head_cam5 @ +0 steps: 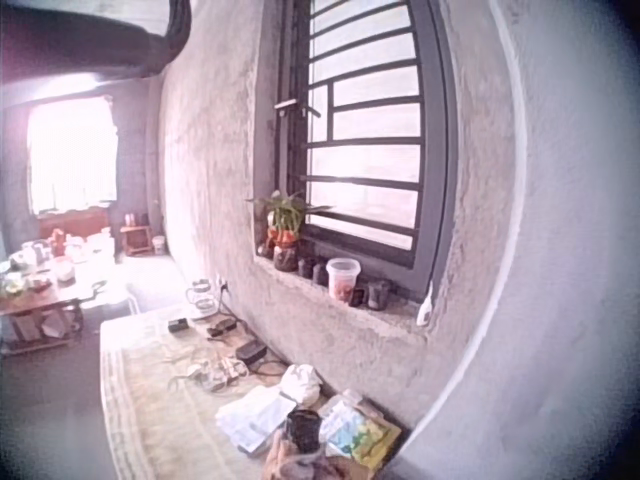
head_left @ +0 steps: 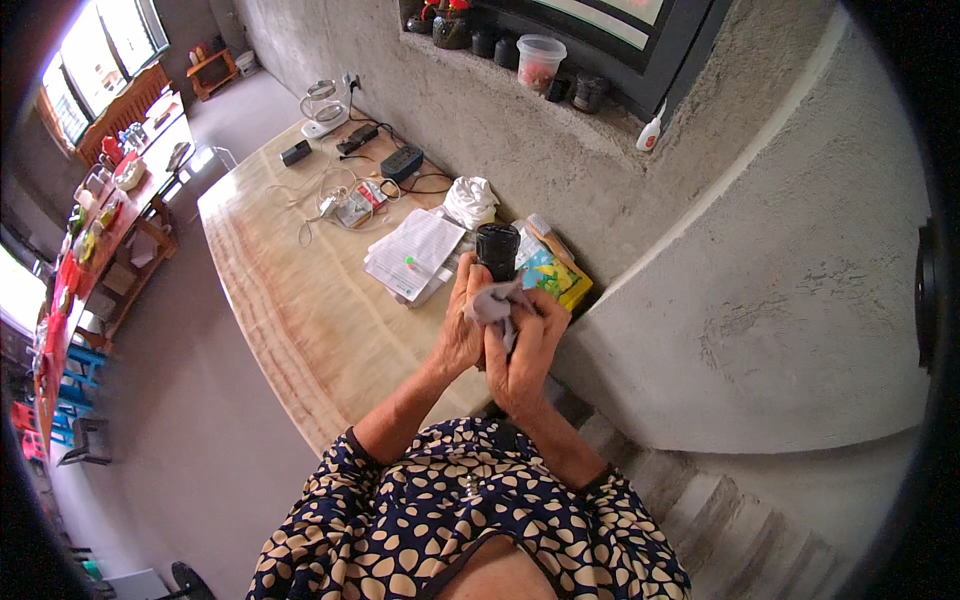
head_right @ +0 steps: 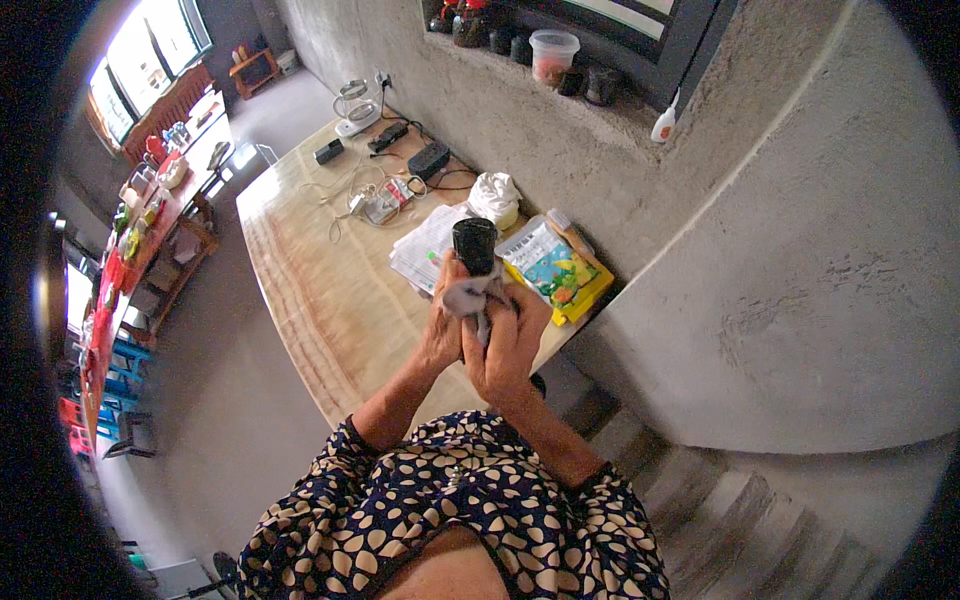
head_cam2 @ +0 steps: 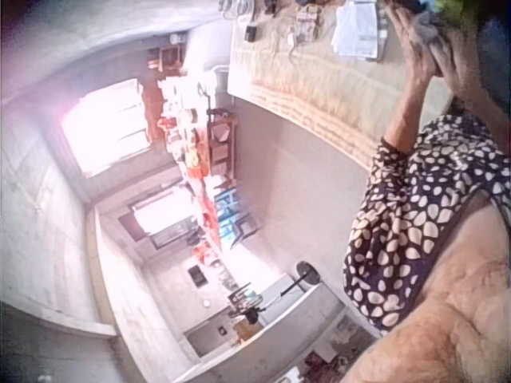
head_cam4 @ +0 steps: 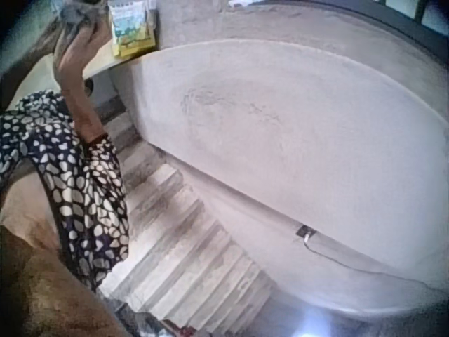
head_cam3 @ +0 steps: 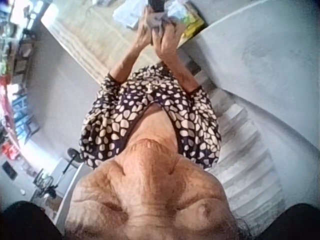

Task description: The person wipes several small electronic devices and a plastic container with a cloth. They handle a black cylindrical device, a clear plastic container with a pink lid, and a black rectangular device, wiping each one thoroughly before placing them on a windowsill.

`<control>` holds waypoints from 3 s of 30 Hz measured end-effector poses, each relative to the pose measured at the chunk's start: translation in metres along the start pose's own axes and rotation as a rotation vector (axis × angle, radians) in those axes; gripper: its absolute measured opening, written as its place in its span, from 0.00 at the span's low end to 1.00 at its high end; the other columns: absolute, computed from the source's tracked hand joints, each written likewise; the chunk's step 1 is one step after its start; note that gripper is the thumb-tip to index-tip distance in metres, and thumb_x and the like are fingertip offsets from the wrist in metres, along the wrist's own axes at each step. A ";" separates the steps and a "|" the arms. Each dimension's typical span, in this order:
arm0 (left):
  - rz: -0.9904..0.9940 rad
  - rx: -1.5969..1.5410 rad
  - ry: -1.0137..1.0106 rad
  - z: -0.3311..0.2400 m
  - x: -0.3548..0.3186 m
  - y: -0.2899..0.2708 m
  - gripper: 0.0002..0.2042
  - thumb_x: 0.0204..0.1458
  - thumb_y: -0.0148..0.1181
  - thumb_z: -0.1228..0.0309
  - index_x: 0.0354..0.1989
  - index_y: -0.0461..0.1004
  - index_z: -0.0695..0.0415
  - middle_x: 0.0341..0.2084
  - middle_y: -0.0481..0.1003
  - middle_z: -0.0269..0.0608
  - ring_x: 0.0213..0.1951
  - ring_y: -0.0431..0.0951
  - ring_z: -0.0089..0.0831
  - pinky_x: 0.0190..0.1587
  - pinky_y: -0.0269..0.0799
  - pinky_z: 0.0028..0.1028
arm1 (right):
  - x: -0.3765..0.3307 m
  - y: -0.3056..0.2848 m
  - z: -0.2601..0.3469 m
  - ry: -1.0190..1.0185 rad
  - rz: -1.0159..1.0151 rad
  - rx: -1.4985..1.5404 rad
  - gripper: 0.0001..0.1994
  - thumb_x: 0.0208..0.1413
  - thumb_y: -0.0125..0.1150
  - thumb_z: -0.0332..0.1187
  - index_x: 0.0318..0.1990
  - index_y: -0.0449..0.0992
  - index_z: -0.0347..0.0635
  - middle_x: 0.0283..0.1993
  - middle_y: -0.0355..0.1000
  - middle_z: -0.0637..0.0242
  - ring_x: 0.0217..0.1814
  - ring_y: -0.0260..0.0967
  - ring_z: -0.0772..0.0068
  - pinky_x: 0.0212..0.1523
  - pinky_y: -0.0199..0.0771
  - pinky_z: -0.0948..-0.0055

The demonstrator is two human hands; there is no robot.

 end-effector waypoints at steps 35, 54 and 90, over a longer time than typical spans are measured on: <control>-0.297 -0.214 -0.184 0.015 0.011 -0.019 0.25 0.62 0.29 0.53 0.53 0.64 0.60 0.45 0.68 0.37 0.47 0.65 0.24 0.53 0.60 0.25 | 0.045 0.053 -0.050 0.518 0.293 0.454 0.17 0.60 0.43 0.38 0.52 0.62 0.36 0.43 0.61 0.61 0.41 0.56 0.69 0.39 0.56 0.73; 0.056 -0.173 -0.357 0.012 -0.001 -0.014 0.29 0.43 0.64 0.71 0.55 0.58 0.60 0.36 0.70 0.35 0.41 0.70 0.25 0.46 0.67 0.27 | 0.057 -0.025 -0.020 0.334 0.052 0.445 0.15 0.48 0.51 0.22 0.45 0.71 0.37 0.44 0.67 0.57 0.46 0.65 0.59 0.49 0.64 0.68; -0.391 -0.369 -0.209 0.031 0.006 -0.043 0.23 0.56 0.39 0.45 0.36 0.64 0.56 0.23 0.69 0.37 0.23 0.69 0.25 0.28 0.69 0.24 | -0.013 -0.006 -0.031 0.499 0.303 0.275 0.17 0.54 0.48 0.29 0.51 0.65 0.33 0.47 0.62 0.53 0.47 0.63 0.58 0.50 0.62 0.67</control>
Point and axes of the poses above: each hand's wrist, its own x-axis towards the middle knuckle, its own y-axis out of the palm, z = x × y, the point moved 3 cm from there along x, towards the middle knuckle
